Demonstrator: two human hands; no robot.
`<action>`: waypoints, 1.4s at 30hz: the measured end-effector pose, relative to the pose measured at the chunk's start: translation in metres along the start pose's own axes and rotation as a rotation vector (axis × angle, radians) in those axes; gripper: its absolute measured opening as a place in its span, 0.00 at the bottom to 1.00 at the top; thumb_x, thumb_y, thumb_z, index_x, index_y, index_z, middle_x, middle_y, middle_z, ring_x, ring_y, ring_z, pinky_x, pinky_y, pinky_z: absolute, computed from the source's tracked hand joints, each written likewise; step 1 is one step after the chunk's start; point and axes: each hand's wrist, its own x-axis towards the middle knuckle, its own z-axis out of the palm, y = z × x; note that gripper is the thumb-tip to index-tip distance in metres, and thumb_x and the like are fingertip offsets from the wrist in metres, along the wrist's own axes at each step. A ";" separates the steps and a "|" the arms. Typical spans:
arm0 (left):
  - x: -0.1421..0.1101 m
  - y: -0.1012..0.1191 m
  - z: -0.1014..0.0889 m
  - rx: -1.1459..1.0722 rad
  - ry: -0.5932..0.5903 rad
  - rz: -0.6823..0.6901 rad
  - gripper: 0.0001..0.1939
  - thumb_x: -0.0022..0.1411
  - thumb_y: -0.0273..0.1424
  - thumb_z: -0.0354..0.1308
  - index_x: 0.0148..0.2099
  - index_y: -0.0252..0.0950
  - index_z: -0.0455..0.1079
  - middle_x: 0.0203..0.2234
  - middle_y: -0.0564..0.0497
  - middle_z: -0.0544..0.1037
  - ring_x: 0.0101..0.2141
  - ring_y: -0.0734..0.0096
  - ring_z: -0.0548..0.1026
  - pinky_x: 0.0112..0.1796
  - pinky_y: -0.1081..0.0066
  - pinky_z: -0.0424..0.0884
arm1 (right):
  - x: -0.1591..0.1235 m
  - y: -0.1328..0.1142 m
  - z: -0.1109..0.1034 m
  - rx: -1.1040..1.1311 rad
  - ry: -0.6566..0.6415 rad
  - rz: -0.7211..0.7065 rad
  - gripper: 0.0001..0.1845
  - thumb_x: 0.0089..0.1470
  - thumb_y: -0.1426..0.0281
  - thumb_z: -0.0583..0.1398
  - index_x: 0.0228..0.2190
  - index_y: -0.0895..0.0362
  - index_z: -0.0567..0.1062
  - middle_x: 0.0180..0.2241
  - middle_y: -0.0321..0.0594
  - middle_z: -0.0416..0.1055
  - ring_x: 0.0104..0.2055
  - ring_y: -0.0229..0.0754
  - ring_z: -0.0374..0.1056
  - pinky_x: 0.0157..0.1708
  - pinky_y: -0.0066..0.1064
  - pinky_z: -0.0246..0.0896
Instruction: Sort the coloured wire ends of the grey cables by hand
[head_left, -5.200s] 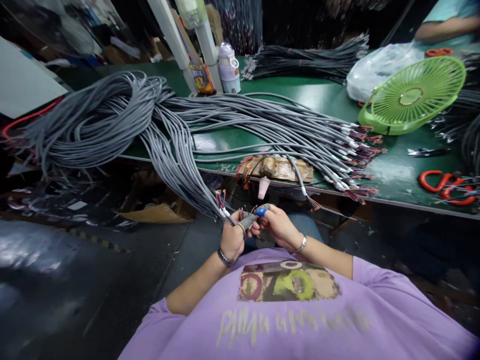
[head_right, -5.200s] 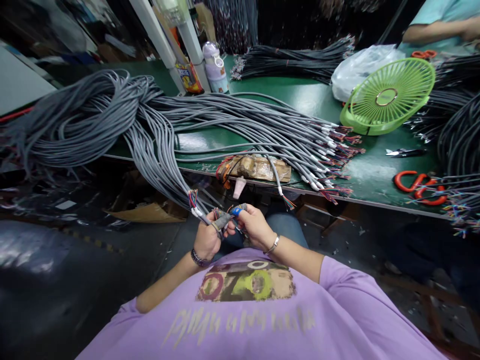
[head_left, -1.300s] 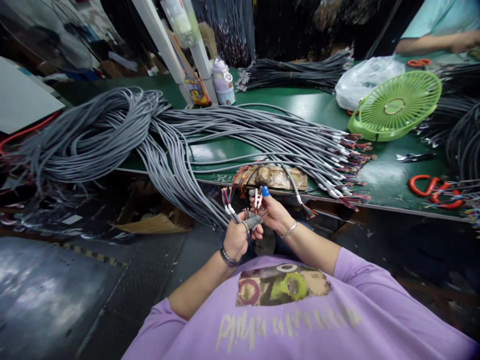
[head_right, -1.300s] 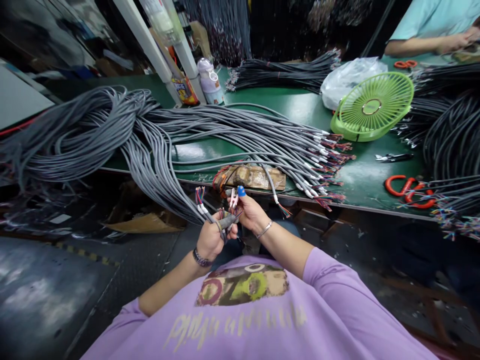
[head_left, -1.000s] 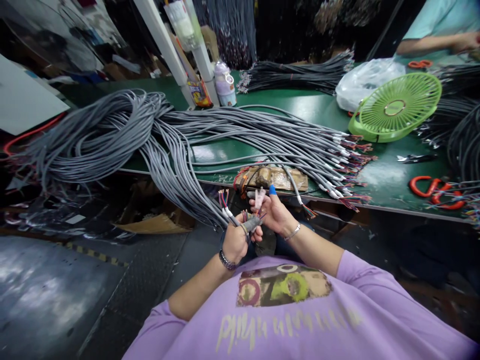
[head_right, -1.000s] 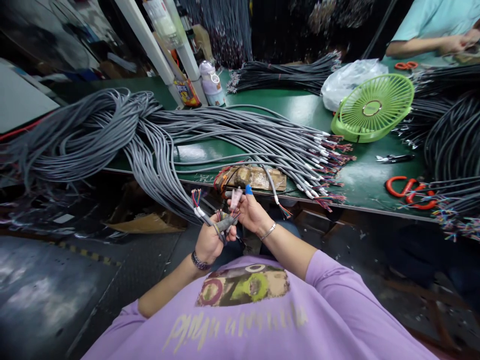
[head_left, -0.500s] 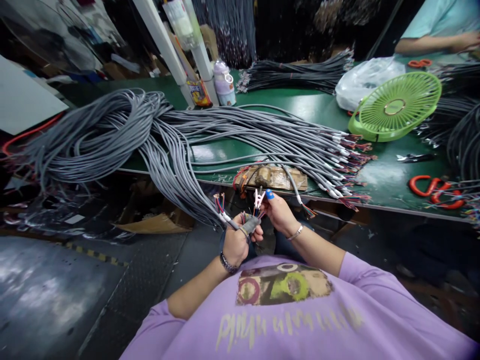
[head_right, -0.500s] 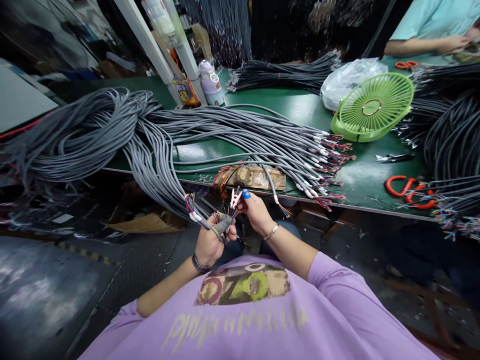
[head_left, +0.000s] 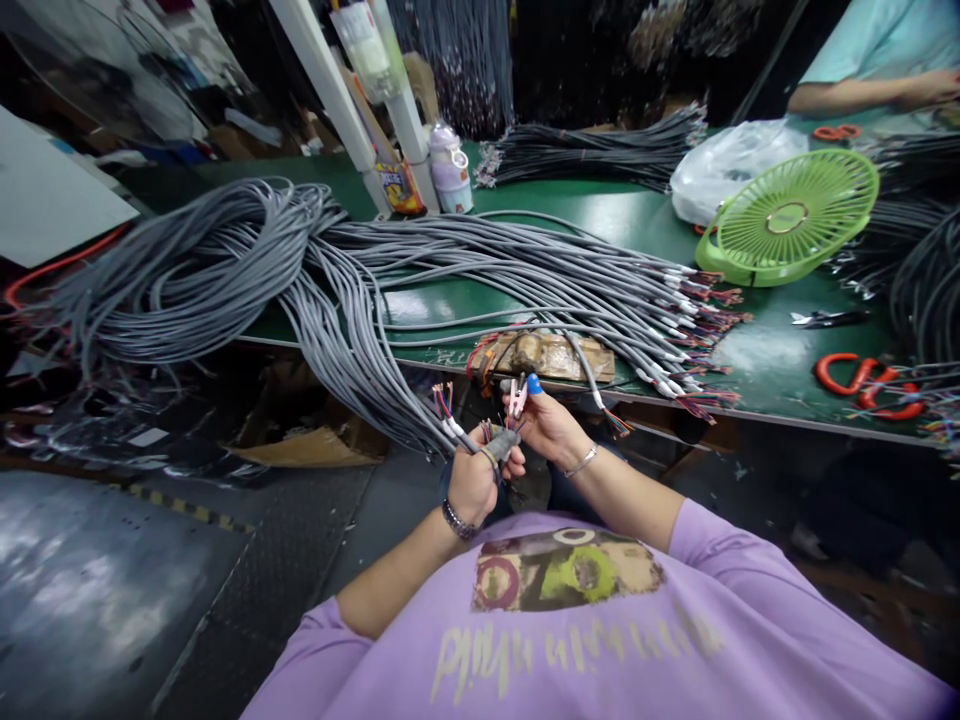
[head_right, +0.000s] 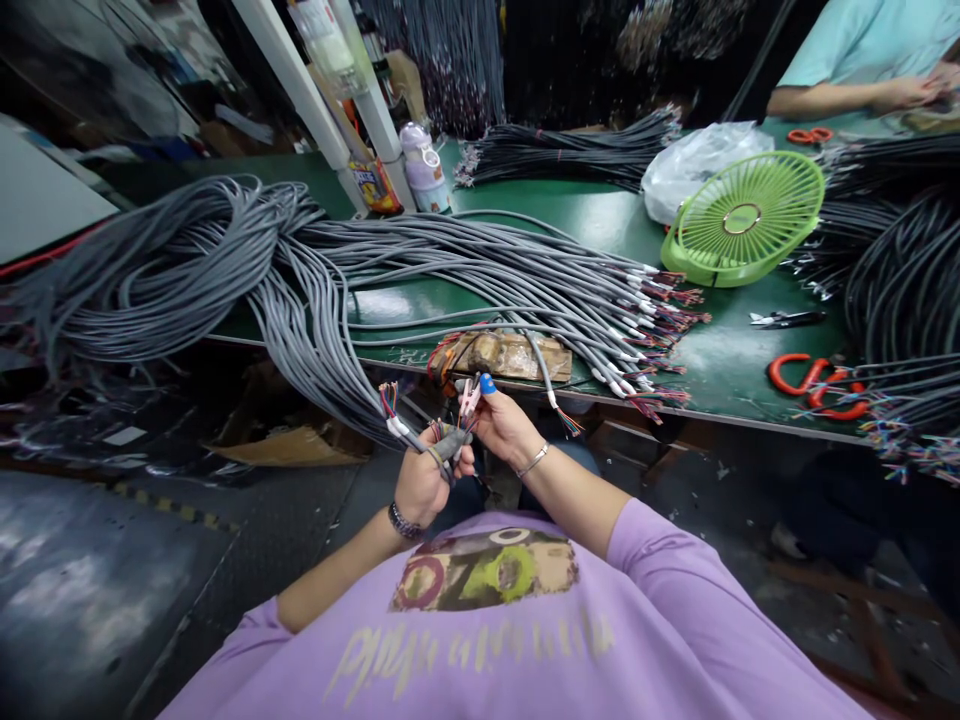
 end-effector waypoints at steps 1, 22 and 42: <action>0.000 0.000 0.000 -0.002 0.001 -0.002 0.13 0.50 0.38 0.63 0.29 0.34 0.66 0.17 0.54 0.74 0.15 0.77 0.71 0.16 0.80 0.58 | -0.001 0.000 0.000 0.006 -0.009 0.005 0.19 0.52 0.53 0.60 0.28 0.58 0.73 0.24 0.37 0.72 0.23 0.34 0.63 0.25 0.26 0.61; -0.007 -0.002 0.004 0.021 0.036 0.155 0.11 0.54 0.38 0.61 0.31 0.35 0.67 0.18 0.55 0.75 0.16 0.78 0.71 0.17 0.79 0.60 | -0.007 -0.008 -0.002 -0.107 0.000 0.051 0.19 0.51 0.55 0.61 0.27 0.59 0.75 0.25 0.38 0.73 0.23 0.34 0.64 0.23 0.25 0.61; -0.011 -0.013 -0.010 0.126 -0.045 0.104 0.13 0.53 0.38 0.63 0.31 0.34 0.67 0.19 0.53 0.77 0.18 0.75 0.74 0.20 0.78 0.66 | -0.048 0.003 -0.019 -0.554 -0.170 -0.135 0.17 0.43 0.58 0.67 0.27 0.59 0.73 0.21 0.32 0.67 0.22 0.32 0.59 0.25 0.26 0.57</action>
